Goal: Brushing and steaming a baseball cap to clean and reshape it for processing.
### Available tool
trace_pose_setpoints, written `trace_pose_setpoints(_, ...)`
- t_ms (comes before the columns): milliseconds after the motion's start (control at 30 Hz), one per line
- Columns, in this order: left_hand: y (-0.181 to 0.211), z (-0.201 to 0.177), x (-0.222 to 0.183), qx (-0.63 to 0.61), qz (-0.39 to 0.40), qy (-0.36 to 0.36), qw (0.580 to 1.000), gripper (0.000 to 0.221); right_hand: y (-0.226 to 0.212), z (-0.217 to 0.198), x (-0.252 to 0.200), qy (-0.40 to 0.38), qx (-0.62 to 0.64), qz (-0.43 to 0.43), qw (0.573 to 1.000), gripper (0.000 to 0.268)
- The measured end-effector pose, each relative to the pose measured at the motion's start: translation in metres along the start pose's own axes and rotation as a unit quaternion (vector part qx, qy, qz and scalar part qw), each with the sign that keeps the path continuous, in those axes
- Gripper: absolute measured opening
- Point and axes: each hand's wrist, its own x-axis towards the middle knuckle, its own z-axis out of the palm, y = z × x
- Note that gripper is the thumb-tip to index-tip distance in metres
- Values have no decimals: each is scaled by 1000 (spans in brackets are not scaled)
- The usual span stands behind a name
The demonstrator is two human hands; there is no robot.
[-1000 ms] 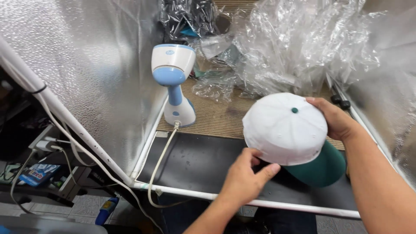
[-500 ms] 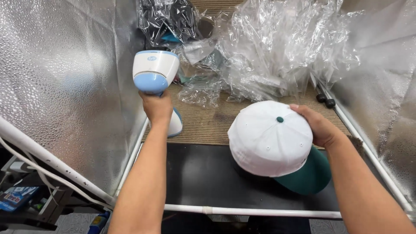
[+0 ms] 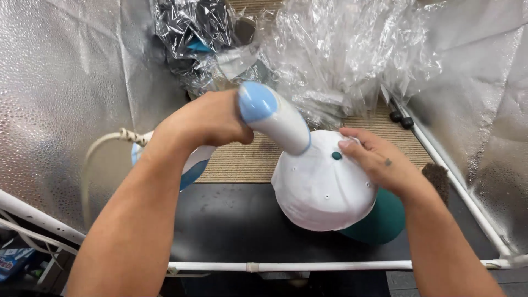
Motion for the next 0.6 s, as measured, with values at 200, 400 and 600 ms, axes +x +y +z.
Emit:
trace_pose_setpoints(200,24,10,35,179,5,-74,981,42,17,10,2,38,39,-39,998,54)
trace_pose_setpoints(400,58,18,62,222,-17,-47,974,43,25,16,6,52,22,-51,997,52)
trace_pose_setpoints(600,93,2,51,283,-67,-177,940,25,-6,15,-7,32,25,0,999,62)
